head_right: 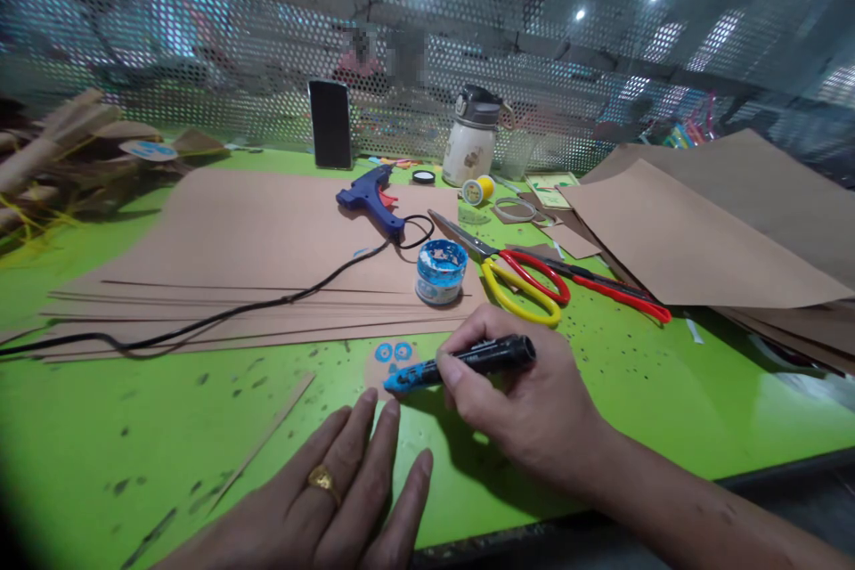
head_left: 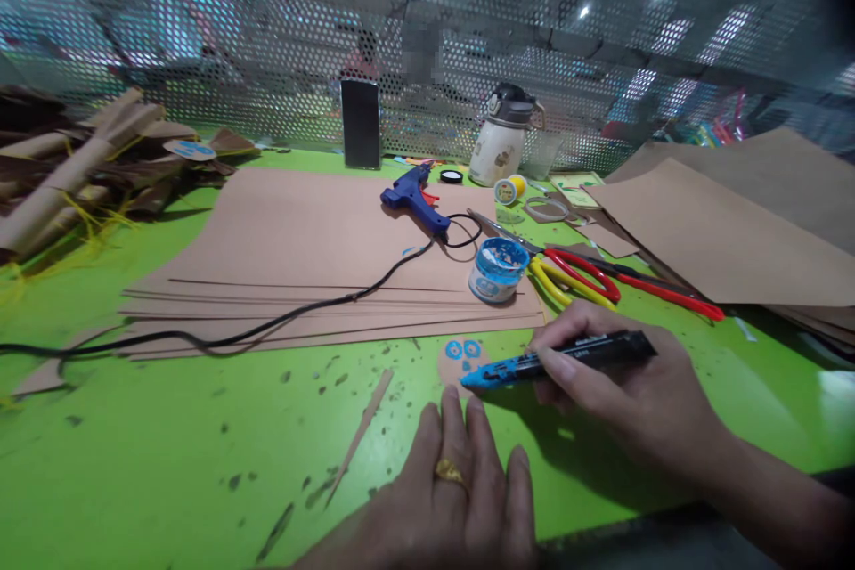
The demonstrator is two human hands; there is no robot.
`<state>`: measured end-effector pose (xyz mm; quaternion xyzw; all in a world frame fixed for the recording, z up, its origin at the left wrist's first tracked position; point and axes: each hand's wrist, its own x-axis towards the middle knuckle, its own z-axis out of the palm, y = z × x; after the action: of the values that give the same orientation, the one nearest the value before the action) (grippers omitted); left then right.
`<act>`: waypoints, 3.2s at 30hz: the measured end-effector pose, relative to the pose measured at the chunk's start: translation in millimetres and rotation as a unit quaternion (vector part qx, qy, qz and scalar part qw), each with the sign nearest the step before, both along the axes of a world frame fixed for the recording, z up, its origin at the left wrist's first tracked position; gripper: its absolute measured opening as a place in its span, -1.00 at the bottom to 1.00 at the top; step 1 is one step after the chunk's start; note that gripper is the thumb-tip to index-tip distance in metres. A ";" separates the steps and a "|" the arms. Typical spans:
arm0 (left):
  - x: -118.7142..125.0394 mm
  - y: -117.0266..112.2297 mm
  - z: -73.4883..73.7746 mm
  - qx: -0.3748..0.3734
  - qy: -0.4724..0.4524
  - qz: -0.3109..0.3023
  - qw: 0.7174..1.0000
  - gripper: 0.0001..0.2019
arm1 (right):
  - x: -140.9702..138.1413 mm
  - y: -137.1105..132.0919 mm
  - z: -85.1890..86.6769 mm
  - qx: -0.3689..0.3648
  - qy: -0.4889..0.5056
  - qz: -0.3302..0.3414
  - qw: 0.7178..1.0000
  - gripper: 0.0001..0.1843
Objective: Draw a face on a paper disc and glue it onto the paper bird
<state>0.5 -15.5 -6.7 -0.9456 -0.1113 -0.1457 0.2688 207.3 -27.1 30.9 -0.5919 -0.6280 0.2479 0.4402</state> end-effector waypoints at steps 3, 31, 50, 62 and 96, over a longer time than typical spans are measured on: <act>0.0 0.3 -0.1 0.001 0.002 0.000 1.000 -0.76 | 2.5 -1.6 -2.0 -0.006 -0.012 0.001 1.000 -0.89; -0.8 1.0 0.4 -0.005 0.007 -0.002 1.000 -0.73 | -0.2 0.3 -0.5 -0.025 0.013 -0.038 0.999 -0.88; -0.4 2.3 -1.1 0.013 0.008 -0.002 1.000 -0.75 | 0.3 -0.5 3.9 0.031 -0.046 -0.005 0.998 -0.96; -0.3 1.7 1.9 0.017 0.023 0.001 1.000 -0.75 | -1.4 -0.8 7.1 0.072 -0.094 0.012 0.993 -0.94; -1.6 1.8 1.5 0.003 0.032 -0.003 0.999 -0.71 | -0.5 -2.9 10.0 0.065 -0.085 -0.019 0.994 -0.93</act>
<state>-1.2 -13.8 -5.2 -0.9494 -0.0990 -0.1162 0.2743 206.8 -29.9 41.0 -0.5930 -0.6666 0.1471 0.4271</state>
